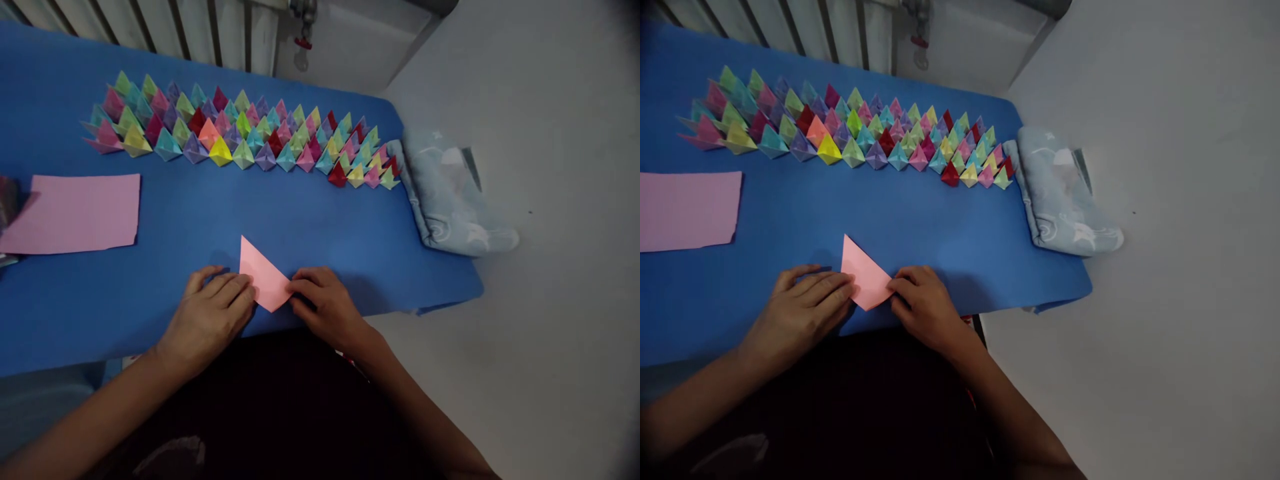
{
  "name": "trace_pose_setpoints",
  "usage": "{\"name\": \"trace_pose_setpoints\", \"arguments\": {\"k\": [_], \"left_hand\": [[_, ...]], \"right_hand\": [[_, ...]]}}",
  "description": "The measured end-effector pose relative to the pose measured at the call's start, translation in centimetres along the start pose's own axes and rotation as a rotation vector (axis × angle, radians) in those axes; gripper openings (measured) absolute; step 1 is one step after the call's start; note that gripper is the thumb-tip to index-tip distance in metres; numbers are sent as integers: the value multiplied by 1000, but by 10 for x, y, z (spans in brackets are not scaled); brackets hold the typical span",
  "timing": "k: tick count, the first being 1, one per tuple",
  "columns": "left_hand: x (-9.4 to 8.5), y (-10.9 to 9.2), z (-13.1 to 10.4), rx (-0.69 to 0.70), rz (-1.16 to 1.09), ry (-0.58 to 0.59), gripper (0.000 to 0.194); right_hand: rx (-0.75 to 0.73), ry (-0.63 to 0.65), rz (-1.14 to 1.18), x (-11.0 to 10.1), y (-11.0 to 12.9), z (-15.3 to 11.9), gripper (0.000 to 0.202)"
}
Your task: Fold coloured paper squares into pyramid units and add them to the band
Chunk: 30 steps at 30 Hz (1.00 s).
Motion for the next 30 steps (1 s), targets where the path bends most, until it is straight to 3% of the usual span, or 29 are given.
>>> {"name": "trace_pose_setpoints", "arguments": {"k": [10, 18, 30], "left_hand": [[7, 4, 1, -214, -200, -3, 19], [13, 8, 2, -397, -309, 69, 28], [12, 10, 4, -450, -313, 55, 22]], "right_hand": [[103, -87, 42, 2, -6, 4, 10], [191, -91, 60, 2, -5, 9, 14], [242, -92, -11, 5, 0, 14, 15]]}}
Point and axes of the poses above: each hand's wrist, its own z-axis towards the middle knuckle, its own x-axis out of the palm, y = z × x, the point moved 3 cm from there along z, towards the middle knuckle, and after that the axes turned 15 degrees about y, right-handed, at the moved point
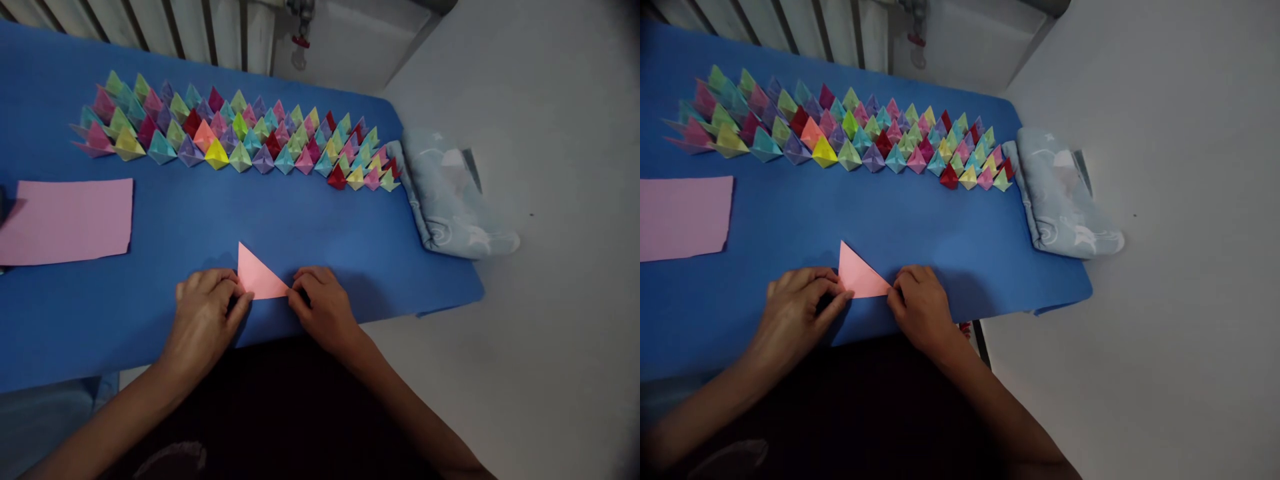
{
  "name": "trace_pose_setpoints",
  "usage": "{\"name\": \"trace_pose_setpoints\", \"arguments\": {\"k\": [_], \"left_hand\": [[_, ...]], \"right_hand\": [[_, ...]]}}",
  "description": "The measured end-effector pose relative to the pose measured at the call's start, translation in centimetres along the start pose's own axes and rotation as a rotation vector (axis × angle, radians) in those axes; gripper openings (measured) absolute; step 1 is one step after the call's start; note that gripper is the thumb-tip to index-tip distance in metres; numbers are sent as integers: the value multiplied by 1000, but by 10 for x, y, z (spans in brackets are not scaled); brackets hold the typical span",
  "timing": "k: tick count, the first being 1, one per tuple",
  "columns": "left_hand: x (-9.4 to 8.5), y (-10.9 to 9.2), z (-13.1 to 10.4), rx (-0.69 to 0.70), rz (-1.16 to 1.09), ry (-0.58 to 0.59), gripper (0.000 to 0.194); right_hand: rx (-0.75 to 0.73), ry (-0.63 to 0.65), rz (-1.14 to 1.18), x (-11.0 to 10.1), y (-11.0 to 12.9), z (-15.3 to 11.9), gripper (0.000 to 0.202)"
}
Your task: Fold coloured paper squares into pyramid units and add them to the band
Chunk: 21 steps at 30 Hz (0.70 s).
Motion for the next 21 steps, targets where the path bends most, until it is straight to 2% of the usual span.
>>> {"name": "trace_pose_setpoints", "arguments": {"k": [4, 7, 10, 13, 15, 18, 21], "left_hand": [[1, 4, 0, 5, 10, 20, 21], [1, 7, -1, 62, 42, 7, 19], [0, 6, -1, 193, 141, -7, 21], [2, 1, -2, 383, 246, 12, 35], [4, -1, -3, 462, 306, 16, 38], [6, 1, -6, 485, 347, 5, 41], [5, 5, -13, 481, 288, 43, 49]], "right_hand": [[7, -14, -10, 1, 0, -3, 15], [12, -29, 7, -1, -2, -5, 14], [12, -16, 19, -3, -2, -4, 12], [3, 23, -4, -3, 0, -2, 8], [-46, 54, -45, -2, 4, -2, 17], [-168, 135, -113, 2, 9, -4, 29], [-179, 180, -143, 1, 8, -9, 27]]}}
Point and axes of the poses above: each hand's wrist, its own z-axis towards the middle knuckle, its own x-axis out of the palm, y = z × x, the point moved 3 cm from there along z, towards the middle knuckle, and after that the axes turned 15 degrees about y, right-handed, at the moved point
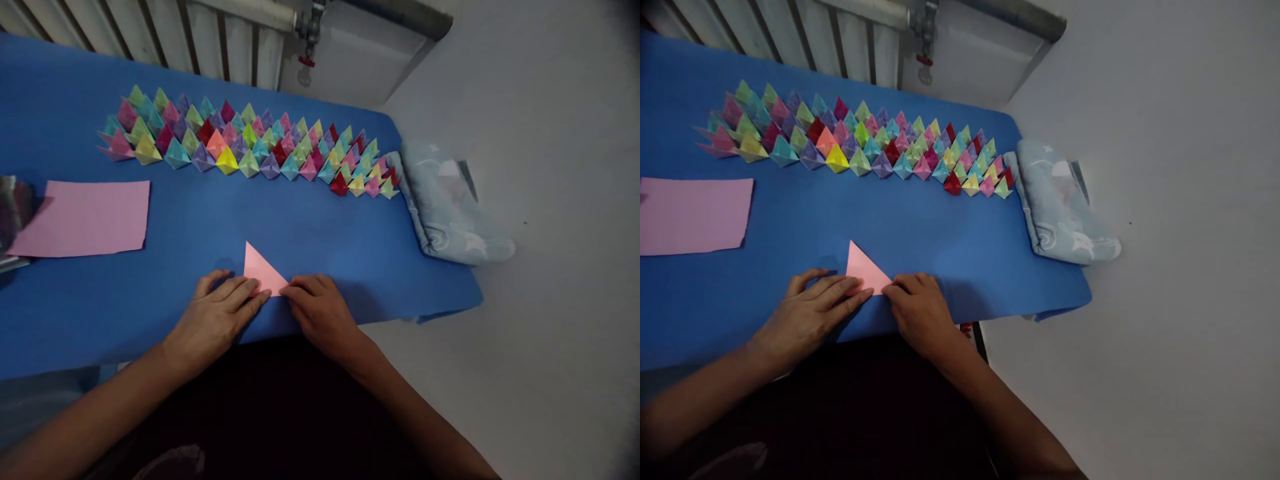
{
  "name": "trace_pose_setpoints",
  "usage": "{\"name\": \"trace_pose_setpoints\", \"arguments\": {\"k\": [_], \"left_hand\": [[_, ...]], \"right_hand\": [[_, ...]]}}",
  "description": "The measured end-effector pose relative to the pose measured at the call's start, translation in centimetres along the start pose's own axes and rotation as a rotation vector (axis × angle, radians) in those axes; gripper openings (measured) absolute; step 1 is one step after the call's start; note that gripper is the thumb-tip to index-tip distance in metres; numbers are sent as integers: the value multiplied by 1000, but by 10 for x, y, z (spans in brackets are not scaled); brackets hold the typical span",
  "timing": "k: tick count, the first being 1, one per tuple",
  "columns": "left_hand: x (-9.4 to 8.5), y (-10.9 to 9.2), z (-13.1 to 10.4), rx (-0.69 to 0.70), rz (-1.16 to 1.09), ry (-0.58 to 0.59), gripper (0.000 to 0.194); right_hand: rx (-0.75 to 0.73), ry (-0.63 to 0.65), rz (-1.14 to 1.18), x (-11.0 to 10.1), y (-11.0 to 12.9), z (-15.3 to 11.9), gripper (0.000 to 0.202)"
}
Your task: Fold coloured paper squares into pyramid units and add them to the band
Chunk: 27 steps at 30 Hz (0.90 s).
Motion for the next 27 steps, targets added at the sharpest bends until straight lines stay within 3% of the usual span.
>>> {"name": "trace_pose_setpoints", "arguments": {"k": [4, 10, 12, 15, 21, 27], "left_hand": [[-3, -2, -9, 12, -44, -27, 50], [-4, -7, -10, -52, -15, -69, 34], [-2, -8, -11, -86, -39, -70, 32], [1, -8, -13, -102, -65, -86, 32], [-1, -7, -13, -111, -114, -143, 28], [-4, -4, -12, -117, -126, -179, 21]], "right_hand": [[39, 16, 5, -6, 1, 1, 16], [174, 28, -5, -11, 11, 30, 10], [200, 33, 41, -12, 12, 37, 16], [204, 78, 128, -14, 12, 43, 24], [187, 67, 329, -15, 9, 44, 13], [101, -1, 232, -9, 17, 45, 17]]}}
Point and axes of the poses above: each hand's wrist, its own z-axis towards the middle knuckle, its own x-axis out of the palm, y = z × x, the point moved 3 cm from there along z, towards the middle knuckle, and after that the axes turned 15 degrees about y, right-handed, at the moved point
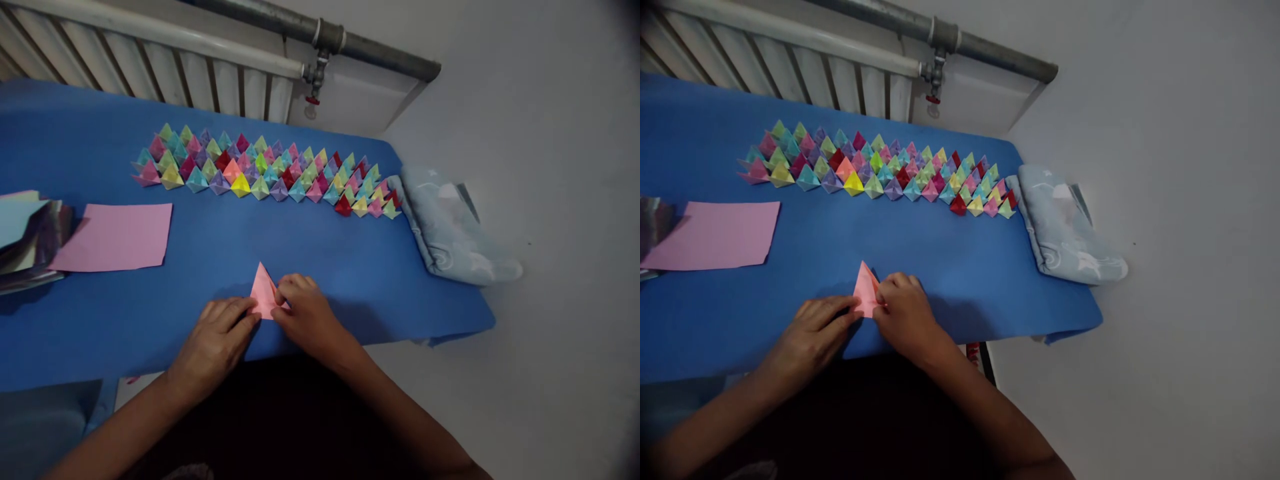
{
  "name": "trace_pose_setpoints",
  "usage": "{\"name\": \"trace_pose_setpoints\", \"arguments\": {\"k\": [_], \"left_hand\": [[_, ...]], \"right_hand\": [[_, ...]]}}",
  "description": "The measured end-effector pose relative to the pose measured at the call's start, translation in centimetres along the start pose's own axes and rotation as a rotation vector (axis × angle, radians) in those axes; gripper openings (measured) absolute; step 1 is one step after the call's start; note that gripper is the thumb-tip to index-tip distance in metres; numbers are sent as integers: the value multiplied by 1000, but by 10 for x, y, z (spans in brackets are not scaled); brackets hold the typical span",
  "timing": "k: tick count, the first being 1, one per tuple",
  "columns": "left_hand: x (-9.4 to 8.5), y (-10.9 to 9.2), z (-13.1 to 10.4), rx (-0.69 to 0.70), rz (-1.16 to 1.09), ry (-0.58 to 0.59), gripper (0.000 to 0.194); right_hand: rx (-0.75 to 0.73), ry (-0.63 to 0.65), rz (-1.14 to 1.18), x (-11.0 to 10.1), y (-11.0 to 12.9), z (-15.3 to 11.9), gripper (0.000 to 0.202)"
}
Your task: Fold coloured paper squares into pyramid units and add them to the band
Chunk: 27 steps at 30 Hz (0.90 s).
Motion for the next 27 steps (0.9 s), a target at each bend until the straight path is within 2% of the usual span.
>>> {"name": "trace_pose_setpoints", "arguments": {"k": [3, 5, 8, 10, 12, 14, 19, 23, 27], "left_hand": [[-1, 4, -4, -56, -100, -3, 23], [-3, 12, -3, -191, -251, -24, 21], [-5, 30, 12, -467, -635, -80, 26], [-6, 41, 35, -577, -942, -89, 33], [-10, 48, 64, -612, -1191, -62, 34], [-15, 54, 92, -643, -1360, -85, 35], [-21, 69, 142, -656, -1597, -312, 43], [-11, 85, 160, -628, -1704, -363, 42], [4, 99, 162, -660, -1865, -342, 40]], "right_hand": [[-16, 23, 113, -1, 2, 0, 15], [18, 46, 284, -5, 0, 1, 14], [72, 30, 574, -15, -5, 9, 12], [61, -27, 723, -26, -9, 20, 14], [22, -105, 813, -40, -13, 35, 19], [-33, -189, 842, -57, -15, 52, 22], [-143, -373, 764, -94, -19, 86, 19], [-152, -411, 723, -97, -27, 101, 21], [-133, -380, 737, -87, -34, 105, 23]]}}
Point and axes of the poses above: each hand's wrist, its own z-axis towards the middle knuckle, its own x-axis out of the palm, y = z × x, the point moved 3 cm from there along z, towards the middle knuckle, and after that the axes turned 15 degrees about y, right-handed, at the moved point
